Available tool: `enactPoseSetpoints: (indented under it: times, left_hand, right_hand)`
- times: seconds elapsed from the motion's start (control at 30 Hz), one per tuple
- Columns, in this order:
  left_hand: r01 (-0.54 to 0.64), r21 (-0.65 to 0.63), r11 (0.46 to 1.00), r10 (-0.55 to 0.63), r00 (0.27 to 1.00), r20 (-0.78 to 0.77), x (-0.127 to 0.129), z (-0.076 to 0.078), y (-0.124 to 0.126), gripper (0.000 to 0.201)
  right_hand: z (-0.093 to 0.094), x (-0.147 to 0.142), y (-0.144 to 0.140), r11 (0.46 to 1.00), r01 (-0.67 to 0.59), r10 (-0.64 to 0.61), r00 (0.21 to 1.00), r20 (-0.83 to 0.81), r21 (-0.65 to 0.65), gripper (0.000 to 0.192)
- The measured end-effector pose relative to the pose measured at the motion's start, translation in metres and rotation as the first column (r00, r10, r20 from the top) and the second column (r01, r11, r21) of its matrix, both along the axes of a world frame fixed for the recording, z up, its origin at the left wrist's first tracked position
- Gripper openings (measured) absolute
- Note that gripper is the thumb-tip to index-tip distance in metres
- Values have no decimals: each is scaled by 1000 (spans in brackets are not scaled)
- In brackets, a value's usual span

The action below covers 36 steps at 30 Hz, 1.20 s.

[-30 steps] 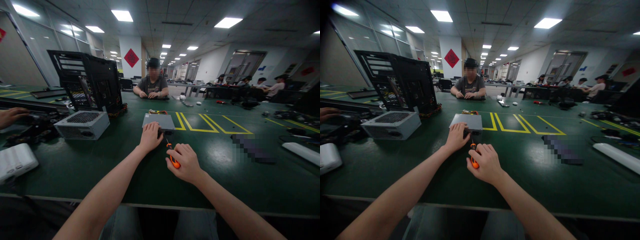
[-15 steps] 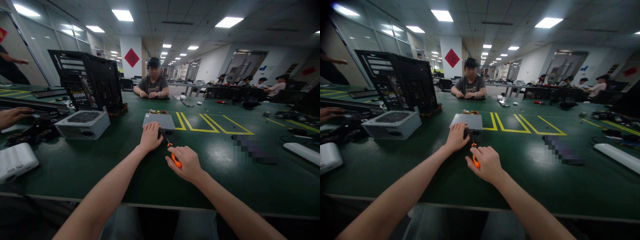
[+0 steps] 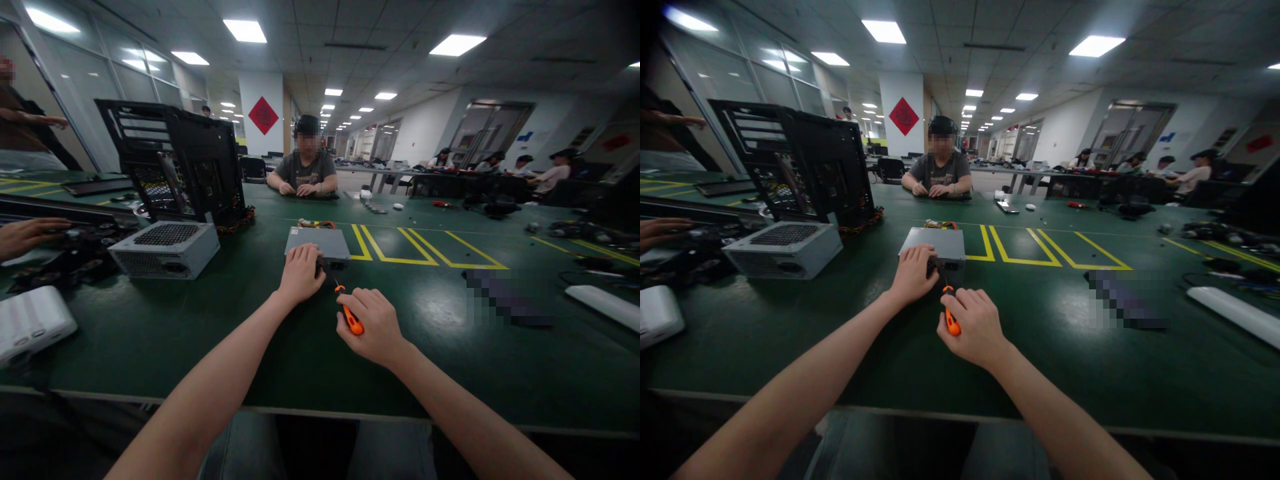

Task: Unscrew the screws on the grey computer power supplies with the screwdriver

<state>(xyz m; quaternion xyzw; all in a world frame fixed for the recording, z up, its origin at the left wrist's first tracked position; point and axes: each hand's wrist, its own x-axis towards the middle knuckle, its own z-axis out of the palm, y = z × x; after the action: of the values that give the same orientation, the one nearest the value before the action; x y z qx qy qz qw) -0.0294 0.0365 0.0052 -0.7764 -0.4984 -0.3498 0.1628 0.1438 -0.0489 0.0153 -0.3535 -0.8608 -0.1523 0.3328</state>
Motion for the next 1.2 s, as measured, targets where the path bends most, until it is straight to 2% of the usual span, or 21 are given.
enactPoseSetpoints:
  times: [0.27,0.43,0.8,1.07,1.2]
  left_hand:
    - [0,3,1000,0,1000,16,1,0,1,27]
    - [3,0,1000,-3,1000,15,0,0,1,27]
    - [0,7,1000,0,1000,20,1,0,0,26]
    - [-1,-7,1000,1,1000,16,1,0,0,27]
    - [-6,-3,1000,6,1000,10,1,1,0,27]
  right_hand:
    - [3,-1,-3,999,33,-33,999,20,-16,22]
    - [2,-1,-2,998,40,-41,998,-38,-39,28]
    - [3,-1,-2,1000,-4,4,1000,30,-12,22]
    - [0,-1,0,999,13,-13,1000,-24,-31,26]
    - [1,-1,-1,1000,-2,1,1000,-10,-31,22]
